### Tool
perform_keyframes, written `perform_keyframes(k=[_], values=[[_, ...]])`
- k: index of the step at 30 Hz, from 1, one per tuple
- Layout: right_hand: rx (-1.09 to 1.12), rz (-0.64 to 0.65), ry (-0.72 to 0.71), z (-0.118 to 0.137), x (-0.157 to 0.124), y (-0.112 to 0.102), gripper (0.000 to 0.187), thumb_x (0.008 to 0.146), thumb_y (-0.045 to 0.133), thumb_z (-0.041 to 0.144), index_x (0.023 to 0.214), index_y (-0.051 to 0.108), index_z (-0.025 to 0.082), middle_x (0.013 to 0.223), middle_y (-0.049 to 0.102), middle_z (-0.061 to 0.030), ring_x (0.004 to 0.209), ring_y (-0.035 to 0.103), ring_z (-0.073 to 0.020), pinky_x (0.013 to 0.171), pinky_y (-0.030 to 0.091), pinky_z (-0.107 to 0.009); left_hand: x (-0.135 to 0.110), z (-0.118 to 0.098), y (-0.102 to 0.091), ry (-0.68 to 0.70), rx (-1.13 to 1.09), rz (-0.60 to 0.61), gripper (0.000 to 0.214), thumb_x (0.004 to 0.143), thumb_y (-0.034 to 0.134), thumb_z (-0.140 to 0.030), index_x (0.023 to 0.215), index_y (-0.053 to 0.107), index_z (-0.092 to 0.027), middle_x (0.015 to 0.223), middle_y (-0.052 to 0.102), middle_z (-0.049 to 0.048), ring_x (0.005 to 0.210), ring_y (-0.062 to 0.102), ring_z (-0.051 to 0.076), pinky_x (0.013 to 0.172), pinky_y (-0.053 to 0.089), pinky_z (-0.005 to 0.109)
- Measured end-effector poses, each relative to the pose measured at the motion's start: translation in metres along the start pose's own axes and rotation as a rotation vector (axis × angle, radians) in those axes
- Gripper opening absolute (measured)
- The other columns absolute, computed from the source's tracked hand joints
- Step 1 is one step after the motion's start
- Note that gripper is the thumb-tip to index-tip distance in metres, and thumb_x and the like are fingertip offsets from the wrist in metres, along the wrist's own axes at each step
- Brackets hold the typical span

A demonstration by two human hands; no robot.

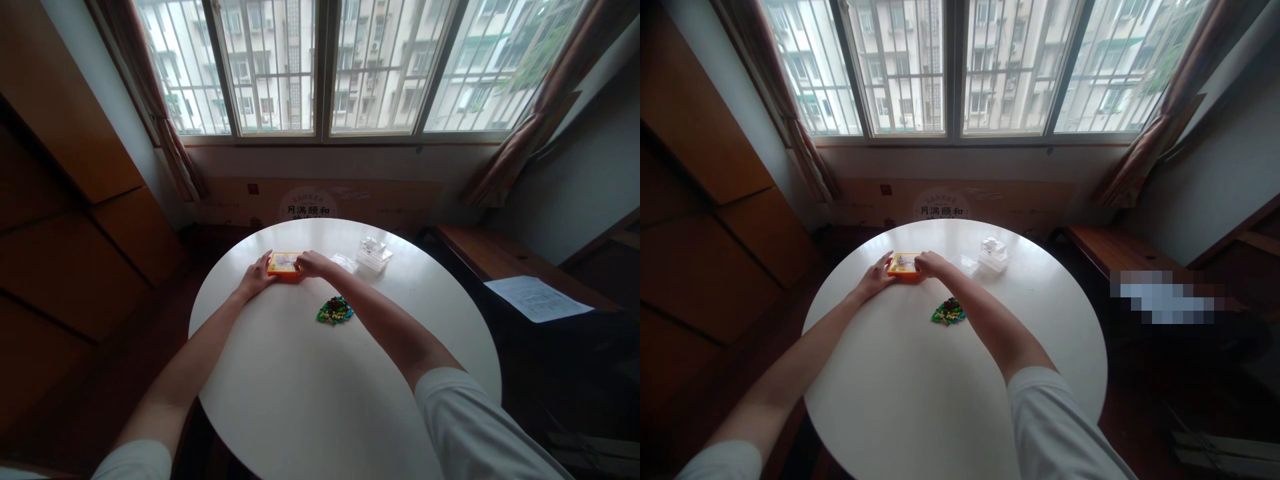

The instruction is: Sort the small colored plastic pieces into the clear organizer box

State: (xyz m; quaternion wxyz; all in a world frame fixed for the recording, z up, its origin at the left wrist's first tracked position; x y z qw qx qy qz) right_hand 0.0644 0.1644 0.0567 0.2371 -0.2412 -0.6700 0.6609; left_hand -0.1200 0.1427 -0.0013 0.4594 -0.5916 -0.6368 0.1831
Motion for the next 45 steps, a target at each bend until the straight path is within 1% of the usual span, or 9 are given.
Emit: perform_keyframes(k=[6, 12, 15, 19, 22, 25, 35, 40, 45], values=[[0.101, 0.003, 0.006, -0.007, 0.001, -0.008, 0.028, 0.068, 0.065, 0.027, 0.095, 0.072, 0.02, 0.087, 0.069, -0.009, 0.078, 0.063, -0.0231, 0.065, 0.041, -0.026, 0.001, -0.001, -0.002, 0.001, -0.034, 0.02, 0.082, 0.067, 0.068, -0.042, 0.137, 0.028, -0.027, 0.124, 0.052, 0.0096, 0.108, 0.055, 0.028, 0.089, 0.045, 0.039], [0.338, -0.135, 0.135, -0.032, 0.008, -0.019, 0.031, 0.075, 0.06, 0.035, 0.102, 0.069, 0.022, 0.101, 0.067, -0.0067, 0.091, 0.061, -0.0225, 0.074, 0.043, -0.027, 0.002, 0.011, 0.002, 0.02, -0.017, -0.126, 0.1, 0.059, 0.071, -0.053, 0.138, 0.016, -0.024, 0.124, 0.042, 0.0133, 0.102, 0.055, 0.026, 0.084, 0.047, 0.042], [0.422, -0.311, 0.347, -0.049, 0.01, -0.021, 0.034, 0.082, 0.052, 0.043, 0.101, 0.067, 0.019, 0.103, 0.065, -0.0096, 0.093, 0.06, -0.0223, 0.077, 0.044, -0.028, 0.0, 0.006, 0.0, 0.093, 0.047, -0.194, 0.1, 0.058, 0.071, -0.056, 0.137, 0.021, -0.02, 0.12, 0.041, 0.0138, 0.104, 0.051, 0.027, 0.087, 0.044, 0.045], [0.499, -0.516, 0.649, -0.069, 0.008, -0.013, 0.04, 0.085, 0.047, 0.042, 0.113, 0.058, 0.015, 0.112, 0.059, -0.0145, 0.092, 0.06, -0.0205, 0.077, 0.046, -0.029, -0.002, -0.007, -0.002, 0.157, 0.118, -0.14, 0.06, 0.069, 0.064, -0.051, 0.12, 0.048, -0.023, 0.116, 0.045, 0.0102, 0.109, 0.047, 0.028, 0.096, 0.038, 0.045], [0.638, -0.453, 0.644, -0.072, 0.012, 0.002, 0.041, 0.084, 0.051, 0.037, 0.117, 0.055, 0.013, 0.106, 0.062, -0.0129, 0.093, 0.061, -0.0188, 0.079, 0.046, -0.027, -0.002, -0.015, 0.001, 0.199, 0.12, -0.007, 0.027, 0.078, 0.055, -0.044, 0.096, 0.063, -0.025, 0.109, 0.053, 0.0077, 0.109, 0.047, 0.026, 0.098, 0.037, 0.043], [0.72, -0.312, 0.56, -0.07, 0.014, 0.016, 0.035, 0.081, 0.054, 0.032, 0.11, 0.061, 0.013, 0.108, 0.064, -0.0113, 0.096, 0.061, -0.0195, 0.081, 0.046, -0.027, -0.001, -0.016, 0.004, 0.201, 0.09, 0.069, 0.024, 0.081, 0.049, -0.041, 0.085, 0.066, -0.024, 0.099, 0.057, 0.0068, 0.102, 0.051, 0.024, 0.094, 0.041, 0.04], [0.645, -0.396, 0.508, -0.092, -0.038, 0.004, 0.033, 0.08, 0.056, 0.029, 0.108, 0.062, 0.013, 0.106, 0.065, -0.0103, 0.093, 0.062, -0.0182, 0.079, 0.048, -0.027, 0.005, 0.008, -0.001, 0.096, 0.088, 0.003, 0.027, 0.079, 0.05, -0.043, 0.083, 0.067, -0.022, 0.097, 0.061, 0.0072, 0.103, 0.054, 0.024, 0.095, 0.043, 0.038], [0.526, -0.359, 0.545, -0.102, -0.078, 0.012, 0.037, 0.074, 0.064, 0.029, 0.107, 0.063, 0.014, 0.114, 0.062, -0.0118, 0.101, 0.059, -0.0219, 0.086, 0.045, -0.03, 0.006, 0.012, -0.004, 0.098, 0.107, -0.032, 0.026, 0.079, 0.05, -0.041, 0.082, 0.066, -0.02, 0.096, 0.061, 0.0081, 0.093, 0.058, 0.024, 0.088, 0.046, 0.037], [0.545, -0.326, 0.609, -0.108, -0.1, 0.022, 0.042, 0.073, 0.066, 0.03, 0.111, 0.061, 0.013, 0.11, 0.063, -0.0127, 0.089, 0.063, -0.02, 0.079, 0.047, -0.027, 0.004, 0.007, -0.009, 0.104, 0.181, -0.022, 0.022, 0.079, 0.051, -0.036, 0.077, 0.065, -0.019, 0.084, 0.061, 0.0062, 0.083, 0.058, 0.021, 0.08, 0.047, 0.034]])
Point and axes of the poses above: each hand's wrist, its own x-axis towards the middle knuckle, its own y-axis out of the palm, z = x × y, the point moved 4 cm from there along x, towards the middle knuckle
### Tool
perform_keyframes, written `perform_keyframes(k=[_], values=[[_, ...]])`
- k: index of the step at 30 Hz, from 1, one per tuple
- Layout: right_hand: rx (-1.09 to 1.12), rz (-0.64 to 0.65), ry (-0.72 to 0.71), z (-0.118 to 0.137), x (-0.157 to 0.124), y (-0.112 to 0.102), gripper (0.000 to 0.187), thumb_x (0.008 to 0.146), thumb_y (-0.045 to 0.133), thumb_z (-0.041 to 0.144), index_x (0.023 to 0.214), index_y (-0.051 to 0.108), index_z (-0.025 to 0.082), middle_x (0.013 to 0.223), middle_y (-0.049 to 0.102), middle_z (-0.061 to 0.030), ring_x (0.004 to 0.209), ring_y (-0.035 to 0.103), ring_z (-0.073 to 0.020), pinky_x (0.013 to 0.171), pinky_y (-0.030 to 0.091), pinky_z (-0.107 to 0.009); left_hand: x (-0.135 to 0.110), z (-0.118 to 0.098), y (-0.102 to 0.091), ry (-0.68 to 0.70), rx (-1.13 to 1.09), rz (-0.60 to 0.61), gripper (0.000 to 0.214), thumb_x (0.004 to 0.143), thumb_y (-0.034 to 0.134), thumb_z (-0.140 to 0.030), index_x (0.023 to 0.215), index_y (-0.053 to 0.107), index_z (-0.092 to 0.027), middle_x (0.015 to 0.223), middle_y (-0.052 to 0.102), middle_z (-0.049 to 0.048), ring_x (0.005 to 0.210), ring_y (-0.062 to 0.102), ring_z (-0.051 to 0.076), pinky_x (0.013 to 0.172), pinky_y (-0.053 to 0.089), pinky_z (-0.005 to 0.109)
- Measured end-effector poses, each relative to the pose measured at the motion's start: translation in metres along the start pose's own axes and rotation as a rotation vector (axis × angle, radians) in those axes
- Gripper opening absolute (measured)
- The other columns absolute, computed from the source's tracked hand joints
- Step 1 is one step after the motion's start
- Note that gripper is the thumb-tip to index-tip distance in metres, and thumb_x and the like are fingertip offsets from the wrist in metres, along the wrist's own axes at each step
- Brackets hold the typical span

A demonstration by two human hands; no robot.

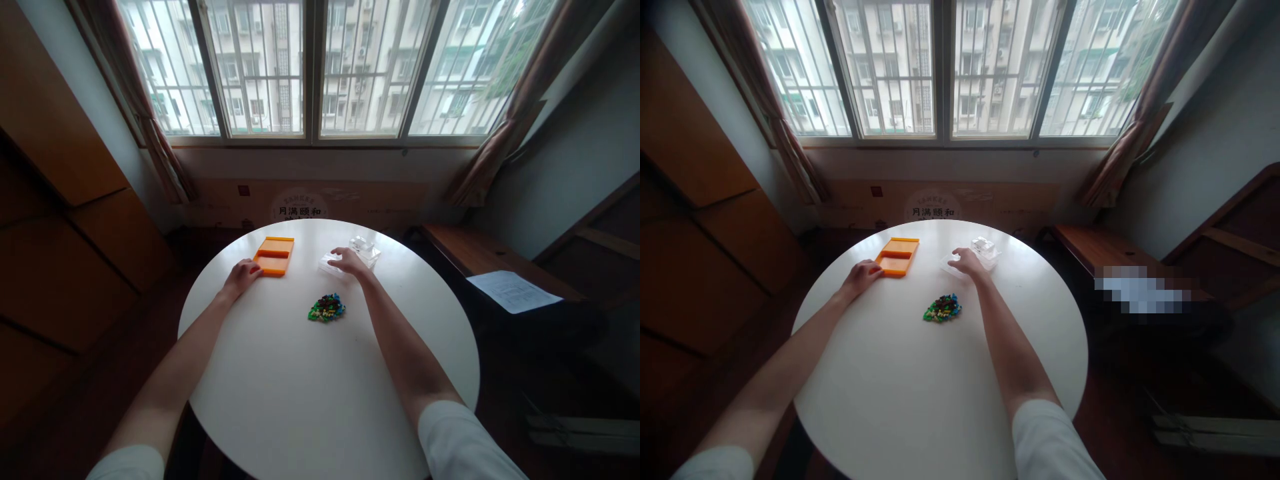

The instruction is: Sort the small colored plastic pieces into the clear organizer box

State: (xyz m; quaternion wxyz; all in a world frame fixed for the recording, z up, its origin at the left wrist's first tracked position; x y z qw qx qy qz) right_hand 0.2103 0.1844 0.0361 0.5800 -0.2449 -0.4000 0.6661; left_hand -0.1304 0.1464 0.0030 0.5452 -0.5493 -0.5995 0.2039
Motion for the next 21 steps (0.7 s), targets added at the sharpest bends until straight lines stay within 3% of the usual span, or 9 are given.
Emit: perform_keyframes(k=[6, 10, 12, 16, 21], values=[[-0.102, 0.021, 0.049, -0.009, -0.001, 0.001, 0.052, 0.068, 0.071, 0.038, 0.114, 0.061, 0.017, 0.109, 0.06, -0.0132, 0.099, 0.059, -0.0253, 0.084, 0.045, -0.032, -0.006, -0.009, -0.003, -0.022, 0.093, -0.026, 0.023, 0.081, 0.05, -0.036, 0.085, 0.066, -0.02, 0.089, 0.063, 0.0065, 0.09, 0.057, 0.023, 0.077, 0.047, 0.034], [-0.183, 0.073, 0.054, -0.01, -0.003, 0.003, 0.064, 0.062, 0.074, 0.045, 0.12, 0.057, 0.021, 0.117, 0.053, -0.0152, 0.106, 0.054, -0.0308, 0.085, 0.045, -0.038, -0.007, -0.029, -0.007, 0.049, 0.094, -0.102, 0.028, 0.085, 0.046, -0.037, 0.098, 0.064, -0.02, 0.096, 0.062, 0.0073, 0.093, 0.056, 0.024, 0.083, 0.046, 0.036], [-0.187, 0.081, -0.003, -0.007, -0.004, 0.005, 0.064, 0.063, 0.074, 0.041, 0.121, 0.056, 0.02, 0.118, 0.053, -0.0147, 0.105, 0.054, -0.0299, 0.086, 0.045, -0.038, -0.006, -0.045, -0.009, 0.117, 0.051, -0.145, 0.029, 0.087, 0.044, -0.036, 0.103, 0.061, -0.019, 0.098, 0.061, 0.0075, 0.095, 0.056, 0.023, 0.086, 0.045, 0.037], [-0.12, 0.114, -0.234, 0.012, -0.006, 0.018, 0.047, 0.068, 0.071, 0.028, 0.114, 0.061, 0.021, 0.121, 0.055, -0.0102, 0.107, 0.055, -0.0247, 0.091, 0.043, -0.033, -0.005, -0.083, -0.003, 0.274, -0.024, -0.114, 0.032, 0.088, 0.044, -0.035, 0.113, 0.056, -0.02, 0.107, 0.058, 0.0077, 0.102, 0.054, 0.022, 0.091, 0.043, 0.038], [-0.122, 0.117, -0.372, 0.034, -0.01, 0.035, 0.043, 0.068, 0.068, 0.016, 0.11, 0.062, 0.02, 0.121, 0.056, -0.0093, 0.109, 0.055, -0.0233, 0.092, 0.042, -0.033, 0.003, -0.111, 0.012, 0.338, 0.007, 0.019, 0.045, 0.083, 0.051, -0.037, 0.126, 0.046, -0.022, 0.119, 0.052, 0.0096, 0.113, 0.048, 0.026, 0.096, 0.039, 0.042]])
Point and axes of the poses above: each hand's wrist, its own x-axis towards the middle knuckle, its own y-axis out of the palm, z = x × y, the point moved 4 cm from there along x, towards the middle knuckle
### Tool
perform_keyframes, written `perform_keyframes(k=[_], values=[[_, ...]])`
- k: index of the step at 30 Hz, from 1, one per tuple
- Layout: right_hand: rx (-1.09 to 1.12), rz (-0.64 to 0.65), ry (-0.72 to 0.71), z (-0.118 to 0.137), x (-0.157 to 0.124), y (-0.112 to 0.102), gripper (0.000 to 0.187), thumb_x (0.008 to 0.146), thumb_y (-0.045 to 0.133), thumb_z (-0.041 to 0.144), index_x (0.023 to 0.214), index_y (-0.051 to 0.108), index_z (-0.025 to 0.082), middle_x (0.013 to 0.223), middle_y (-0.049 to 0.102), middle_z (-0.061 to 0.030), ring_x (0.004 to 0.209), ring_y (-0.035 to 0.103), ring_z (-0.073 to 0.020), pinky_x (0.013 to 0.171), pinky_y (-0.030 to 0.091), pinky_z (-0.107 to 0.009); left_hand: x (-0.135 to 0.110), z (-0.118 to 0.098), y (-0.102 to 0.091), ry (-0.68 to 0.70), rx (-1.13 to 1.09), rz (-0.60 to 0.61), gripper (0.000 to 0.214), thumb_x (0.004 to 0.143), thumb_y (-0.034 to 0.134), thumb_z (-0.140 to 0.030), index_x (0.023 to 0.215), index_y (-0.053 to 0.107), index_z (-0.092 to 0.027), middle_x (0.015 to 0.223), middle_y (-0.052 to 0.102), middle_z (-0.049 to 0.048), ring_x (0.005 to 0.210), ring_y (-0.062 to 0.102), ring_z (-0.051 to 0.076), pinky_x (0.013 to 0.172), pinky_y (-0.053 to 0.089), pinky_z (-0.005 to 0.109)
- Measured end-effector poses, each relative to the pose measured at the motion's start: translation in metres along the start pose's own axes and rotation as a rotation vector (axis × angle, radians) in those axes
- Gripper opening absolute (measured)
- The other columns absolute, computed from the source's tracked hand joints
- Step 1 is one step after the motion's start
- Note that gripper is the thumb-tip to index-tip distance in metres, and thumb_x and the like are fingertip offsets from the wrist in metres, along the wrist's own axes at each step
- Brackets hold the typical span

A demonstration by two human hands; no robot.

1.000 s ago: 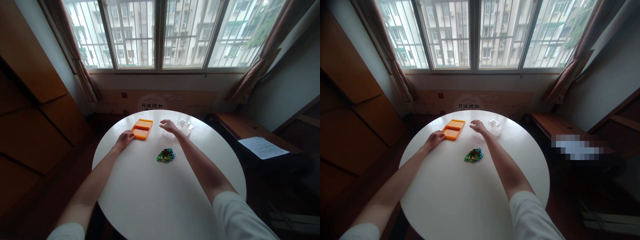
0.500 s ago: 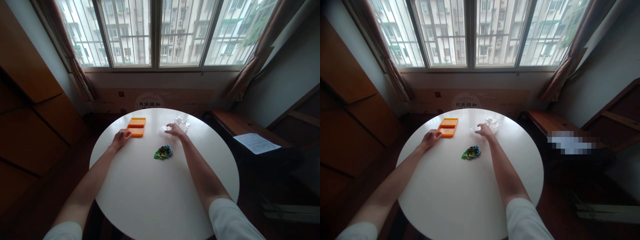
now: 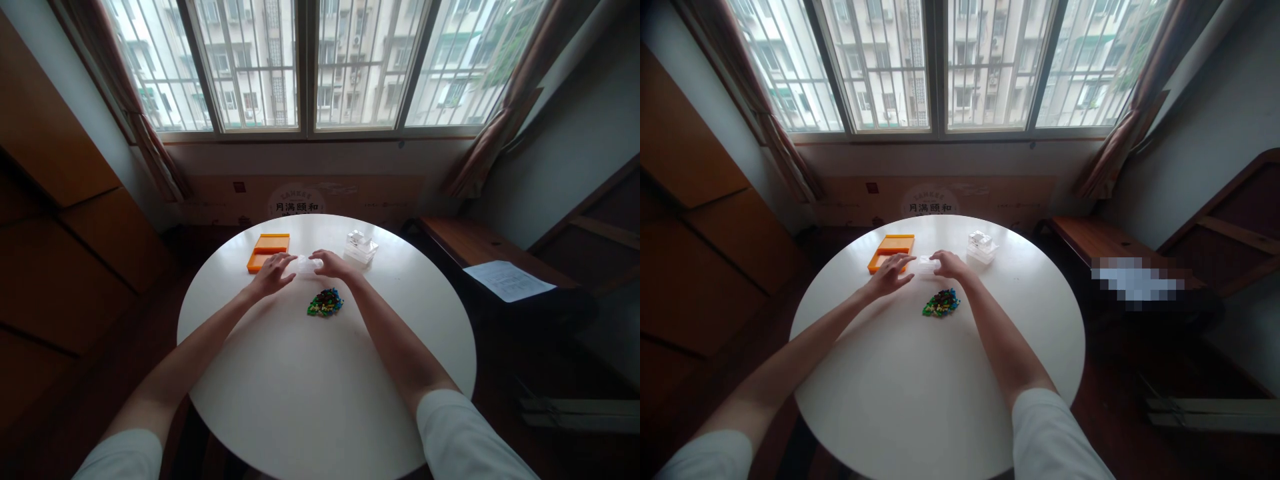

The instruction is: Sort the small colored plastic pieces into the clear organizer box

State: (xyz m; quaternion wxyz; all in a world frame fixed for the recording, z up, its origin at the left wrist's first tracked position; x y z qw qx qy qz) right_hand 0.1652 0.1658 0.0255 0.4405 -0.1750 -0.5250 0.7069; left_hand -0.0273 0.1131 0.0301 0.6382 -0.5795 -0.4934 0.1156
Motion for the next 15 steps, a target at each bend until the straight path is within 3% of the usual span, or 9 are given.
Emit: perform_keyframes(k=[5, 11, 15], values=[[-0.048, -0.045, -0.021, 0.01, 0.0, 0.002, 0.04, 0.068, 0.071, 0.025, 0.106, 0.062, 0.019, 0.116, 0.059, -0.0097, 0.104, 0.057, -0.0227, 0.088, 0.044, -0.034, 0.022, 0.0, 0.013, -0.038, -0.057, 0.101, 0.062, 0.076, 0.06, -0.044, 0.129, 0.044, -0.016, 0.126, 0.05, 0.0145, 0.118, 0.044, 0.03, 0.097, 0.038, 0.044], [-0.286, -0.025, -0.057, 0.026, -0.005, -0.001, 0.027, 0.078, 0.062, 0.032, 0.102, 0.065, 0.021, 0.119, 0.06, -0.0097, 0.108, 0.055, -0.0241, 0.088, 0.041, -0.034, 0.037, 0.005, 0.032, -0.08, -0.141, 0.117, 0.046, 0.072, 0.065, -0.041, 0.111, 0.057, -0.018, 0.108, 0.062, 0.0093, 0.1, 0.057, 0.025, 0.088, 0.044, 0.037], [-0.496, 0.065, -0.106, 0.04, -0.003, -0.001, 0.026, 0.083, 0.055, 0.032, 0.099, 0.065, 0.014, 0.104, 0.065, -0.014, 0.093, 0.061, -0.0242, 0.081, 0.039, -0.034, 0.038, 0.01, 0.035, -0.101, -0.12, 0.129, 0.044, 0.068, 0.067, -0.046, 0.103, 0.059, -0.02, 0.096, 0.065, 0.0064, 0.09, 0.06, 0.024, 0.082, 0.045, 0.036]])
Point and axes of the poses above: each hand's wrist, its own x-axis towards the middle knuckle, its own y-axis out of the palm, z = x × y, the point moved 4 cm from there along x, towards the middle knuckle
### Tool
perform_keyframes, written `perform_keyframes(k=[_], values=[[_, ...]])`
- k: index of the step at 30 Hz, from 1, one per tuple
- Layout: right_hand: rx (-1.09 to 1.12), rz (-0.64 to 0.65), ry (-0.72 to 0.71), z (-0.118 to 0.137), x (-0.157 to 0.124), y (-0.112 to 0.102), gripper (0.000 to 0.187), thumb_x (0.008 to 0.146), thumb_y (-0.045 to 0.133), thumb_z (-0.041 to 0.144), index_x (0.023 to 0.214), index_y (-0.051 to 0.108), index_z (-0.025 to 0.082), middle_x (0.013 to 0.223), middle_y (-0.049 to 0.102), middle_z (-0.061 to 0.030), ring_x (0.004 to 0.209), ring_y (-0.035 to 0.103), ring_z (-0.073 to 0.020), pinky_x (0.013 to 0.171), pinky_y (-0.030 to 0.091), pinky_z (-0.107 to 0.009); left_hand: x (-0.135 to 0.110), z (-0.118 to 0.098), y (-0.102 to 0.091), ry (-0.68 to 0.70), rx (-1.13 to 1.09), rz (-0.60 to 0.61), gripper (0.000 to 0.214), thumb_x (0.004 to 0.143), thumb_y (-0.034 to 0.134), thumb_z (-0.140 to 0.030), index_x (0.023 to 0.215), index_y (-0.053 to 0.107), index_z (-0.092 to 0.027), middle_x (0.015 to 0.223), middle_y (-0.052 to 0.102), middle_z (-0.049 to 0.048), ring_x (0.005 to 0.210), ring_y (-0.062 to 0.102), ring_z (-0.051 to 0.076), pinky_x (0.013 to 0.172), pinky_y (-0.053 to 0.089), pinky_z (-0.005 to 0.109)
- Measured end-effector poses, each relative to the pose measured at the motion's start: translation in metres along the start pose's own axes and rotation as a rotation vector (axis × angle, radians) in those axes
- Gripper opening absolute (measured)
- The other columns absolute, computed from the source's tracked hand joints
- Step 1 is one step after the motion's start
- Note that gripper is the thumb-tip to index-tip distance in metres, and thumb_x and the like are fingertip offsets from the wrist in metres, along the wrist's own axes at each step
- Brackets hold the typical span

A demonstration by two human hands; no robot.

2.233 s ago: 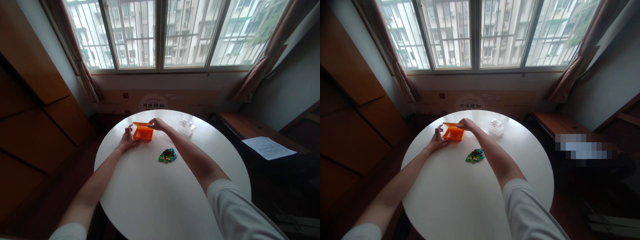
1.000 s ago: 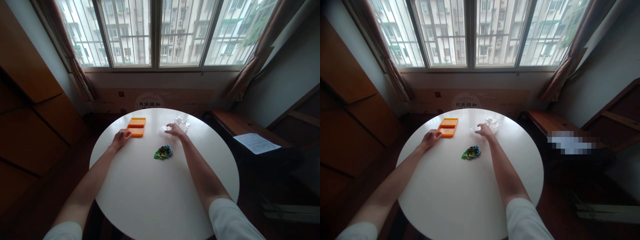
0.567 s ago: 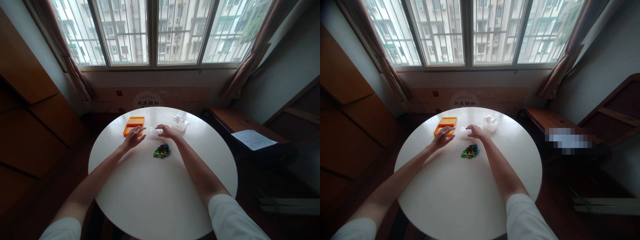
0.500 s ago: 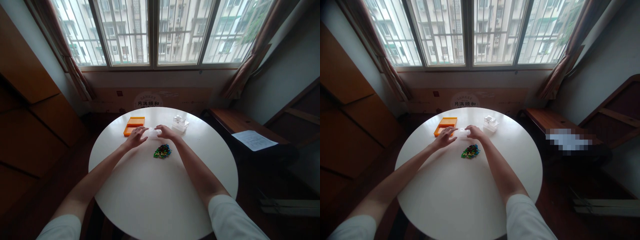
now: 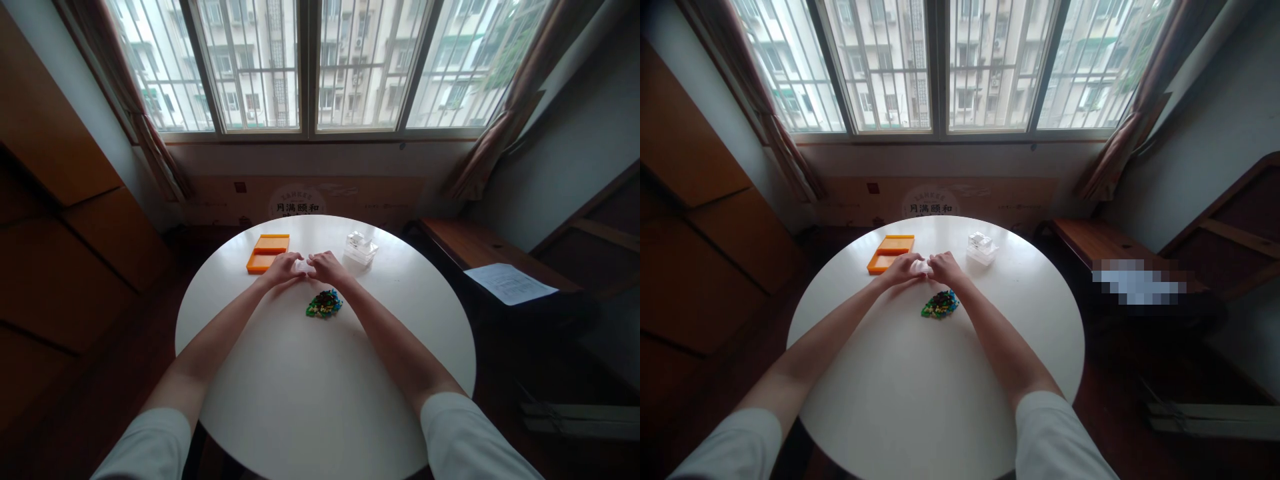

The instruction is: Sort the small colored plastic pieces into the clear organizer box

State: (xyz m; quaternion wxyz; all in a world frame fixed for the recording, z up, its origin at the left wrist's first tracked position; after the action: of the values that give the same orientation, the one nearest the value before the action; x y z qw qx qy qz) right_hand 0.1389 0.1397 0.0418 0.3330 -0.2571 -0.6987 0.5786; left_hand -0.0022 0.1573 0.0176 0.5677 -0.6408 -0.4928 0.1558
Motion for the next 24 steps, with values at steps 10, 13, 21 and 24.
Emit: perform_keyframes(k=[10, 13, 21, 24], values=[[-0.176, 0.129, -0.252, 0.012, 0.008, -0.009, 0.029, 0.089, 0.04, 0.025, 0.091, 0.065, 0.01, 0.089, 0.068, -0.0165, 0.076, 0.063, -0.0219, 0.07, 0.036, -0.033, 0.0, 0.001, -0.005, -0.07, 0.067, 0.062, 0.048, 0.066, 0.067, -0.047, 0.106, 0.052, -0.025, 0.09, 0.065, 0.0023, 0.083, 0.06, 0.023, 0.077, 0.043, 0.034], [-0.172, 0.106, -0.27, 0.012, 0.007, -0.006, 0.03, 0.089, 0.037, 0.02, 0.085, 0.065, 0.01, 0.085, 0.068, -0.0161, 0.072, 0.063, -0.0216, 0.069, 0.036, -0.033, 0.0, 0.003, -0.003, -0.059, 0.044, 0.05, 0.053, 0.064, 0.069, -0.045, 0.109, 0.048, -0.025, 0.097, 0.065, 0.0036, 0.083, 0.061, 0.023, 0.079, 0.042, 0.035], [-0.14, 0.063, -0.286, 0.008, 0.009, 0.002, 0.031, 0.09, 0.039, 0.024, 0.083, 0.066, 0.01, 0.082, 0.068, -0.0167, 0.071, 0.064, -0.0222, 0.069, 0.036, -0.034, 0.0, 0.008, -0.002, -0.086, -0.049, 0.059, 0.06, 0.063, 0.07, -0.046, 0.112, 0.041, -0.026, 0.098, 0.064, 0.0032, 0.076, 0.061, 0.019, 0.073, 0.043, 0.032], [-0.104, 0.054, -0.249, 0.003, 0.01, -0.003, 0.032, 0.09, 0.04, 0.026, 0.084, 0.066, 0.01, 0.081, 0.069, -0.0171, 0.073, 0.064, -0.0227, 0.071, 0.036, -0.034, 0.0, 0.007, -0.003, -0.103, -0.063, 0.06, 0.061, 0.062, 0.07, -0.047, 0.112, 0.04, -0.027, 0.103, 0.063, 0.0039, 0.076, 0.061, 0.019, 0.072, 0.044, 0.031]])
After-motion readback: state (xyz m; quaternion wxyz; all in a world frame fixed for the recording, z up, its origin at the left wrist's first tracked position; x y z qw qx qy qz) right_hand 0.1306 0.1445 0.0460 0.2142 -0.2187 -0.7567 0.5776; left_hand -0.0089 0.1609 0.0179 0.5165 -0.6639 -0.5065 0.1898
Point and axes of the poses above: each hand's wrist, its own x-axis towards the middle knuckle, its own y-axis out of the palm, z = x × y, the point moved 4 cm from there along x, towards the middle knuckle
